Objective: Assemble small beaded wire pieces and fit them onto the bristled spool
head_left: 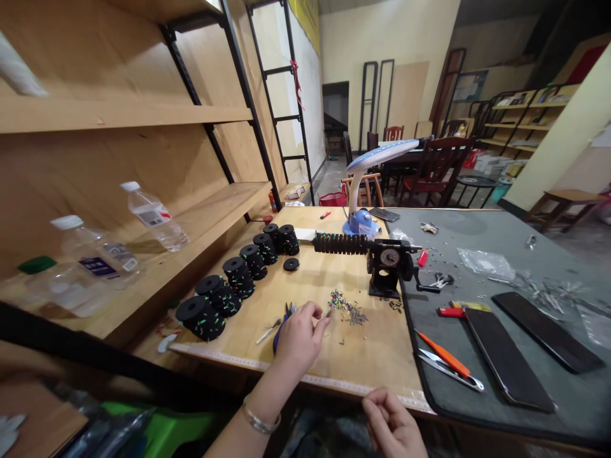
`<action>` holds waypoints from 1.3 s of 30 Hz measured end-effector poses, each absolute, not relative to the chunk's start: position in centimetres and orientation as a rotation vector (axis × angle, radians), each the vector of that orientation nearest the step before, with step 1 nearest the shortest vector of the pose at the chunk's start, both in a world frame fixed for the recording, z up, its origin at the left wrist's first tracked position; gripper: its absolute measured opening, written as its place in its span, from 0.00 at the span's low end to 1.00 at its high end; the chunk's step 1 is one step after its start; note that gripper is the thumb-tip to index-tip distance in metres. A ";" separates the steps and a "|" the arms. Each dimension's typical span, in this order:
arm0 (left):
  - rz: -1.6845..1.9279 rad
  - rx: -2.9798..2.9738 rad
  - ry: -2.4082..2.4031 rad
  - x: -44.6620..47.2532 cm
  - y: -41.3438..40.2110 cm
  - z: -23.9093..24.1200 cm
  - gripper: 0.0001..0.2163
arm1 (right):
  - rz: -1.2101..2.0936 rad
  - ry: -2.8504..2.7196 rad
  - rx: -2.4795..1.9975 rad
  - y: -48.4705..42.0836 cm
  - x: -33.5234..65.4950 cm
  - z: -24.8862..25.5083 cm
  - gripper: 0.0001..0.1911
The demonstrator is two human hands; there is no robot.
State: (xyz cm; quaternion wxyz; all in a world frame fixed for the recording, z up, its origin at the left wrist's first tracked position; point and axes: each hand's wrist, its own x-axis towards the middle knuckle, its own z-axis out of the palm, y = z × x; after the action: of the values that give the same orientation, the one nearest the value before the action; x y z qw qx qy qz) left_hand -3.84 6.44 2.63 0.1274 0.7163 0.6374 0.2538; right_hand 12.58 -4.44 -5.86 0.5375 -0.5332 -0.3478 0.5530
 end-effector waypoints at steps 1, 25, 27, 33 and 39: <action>0.667 2.101 1.887 -3.5 6.8 2.7 0.02 | 1.313 -0.822 -1.269 -4.4 12.6 -5.9 0.27; 0.667 2.022 1.885 -2.7 8.1 -0.7 0.06 | 1.313 -0.775 -1.245 -4.4 12.9 -5.4 0.28; 0.726 2.002 1.857 -3.3 7.6 -0.6 0.04 | 1.314 -0.779 -1.240 -4.4 13.0 -5.4 0.27; 0.977 1.608 1.434 -4.4 4.4 -0.1 0.06 | 1.328 -0.786 -1.227 -4.3 13.1 -5.5 0.27; 0.819 1.241 1.149 -3.1 0.1 -0.2 0.07 | 1.319 -0.775 -1.239 -4.2 12.7 -5.2 0.27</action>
State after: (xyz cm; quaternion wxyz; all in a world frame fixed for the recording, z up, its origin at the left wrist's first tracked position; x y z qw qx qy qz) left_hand -3.08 0.08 -0.21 0.5900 0.5332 0.4937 0.3518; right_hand 12.73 -4.24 -5.18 0.5535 -0.5240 -0.3278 0.5582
